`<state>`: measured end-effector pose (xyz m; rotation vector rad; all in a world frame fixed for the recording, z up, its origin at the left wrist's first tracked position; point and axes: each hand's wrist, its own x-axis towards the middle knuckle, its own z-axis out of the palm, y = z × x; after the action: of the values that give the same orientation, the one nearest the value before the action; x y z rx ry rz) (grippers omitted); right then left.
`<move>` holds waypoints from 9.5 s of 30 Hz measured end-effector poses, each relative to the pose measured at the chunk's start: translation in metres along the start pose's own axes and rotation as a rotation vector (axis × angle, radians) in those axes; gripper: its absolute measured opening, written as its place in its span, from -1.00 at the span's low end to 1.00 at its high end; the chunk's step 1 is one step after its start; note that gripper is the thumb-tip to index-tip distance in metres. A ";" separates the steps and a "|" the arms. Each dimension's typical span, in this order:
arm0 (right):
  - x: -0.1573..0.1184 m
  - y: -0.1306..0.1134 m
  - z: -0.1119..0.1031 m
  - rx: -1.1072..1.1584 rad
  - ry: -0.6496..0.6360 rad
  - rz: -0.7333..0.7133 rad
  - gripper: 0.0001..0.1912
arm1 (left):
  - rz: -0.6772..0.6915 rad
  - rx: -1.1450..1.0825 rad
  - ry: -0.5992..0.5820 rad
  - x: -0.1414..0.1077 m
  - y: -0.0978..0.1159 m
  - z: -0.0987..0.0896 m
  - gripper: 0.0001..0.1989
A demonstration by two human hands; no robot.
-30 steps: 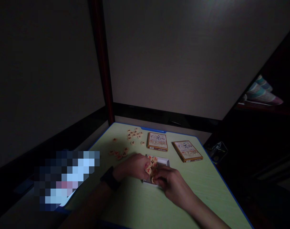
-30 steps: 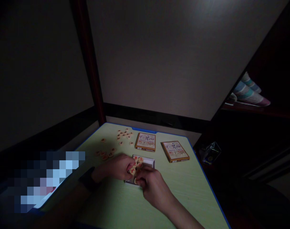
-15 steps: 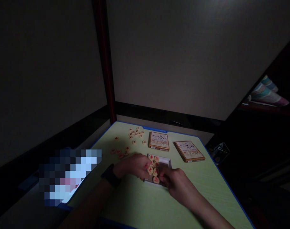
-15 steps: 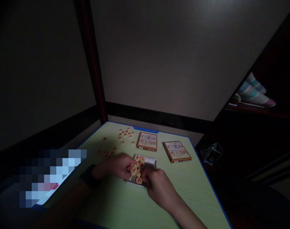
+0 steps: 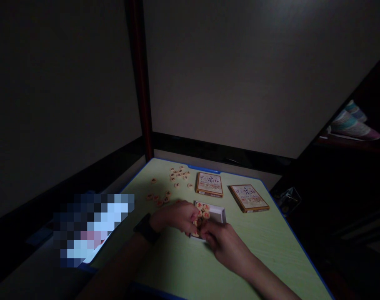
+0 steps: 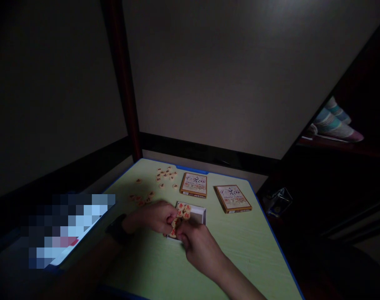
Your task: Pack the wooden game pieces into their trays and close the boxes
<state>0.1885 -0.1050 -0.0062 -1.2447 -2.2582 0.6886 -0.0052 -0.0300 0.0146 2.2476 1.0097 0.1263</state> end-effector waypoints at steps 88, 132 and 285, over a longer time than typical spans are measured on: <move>0.005 0.005 0.018 -0.078 0.241 -0.185 -0.77 | -0.137 -0.181 -0.213 -0.016 0.005 -0.014 -0.77; 0.002 0.007 0.004 -0.026 0.388 -0.189 -0.80 | -0.480 0.211 0.280 -0.045 -0.062 -0.046 -0.93; 0.003 0.008 -0.024 0.239 -0.021 -0.032 -0.92 | 0.258 -0.059 0.137 0.001 0.006 0.008 -0.85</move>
<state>0.2070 -0.0943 0.0079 -1.0892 -2.1331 0.9324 0.0021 -0.0360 0.0121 2.3312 0.7686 0.4211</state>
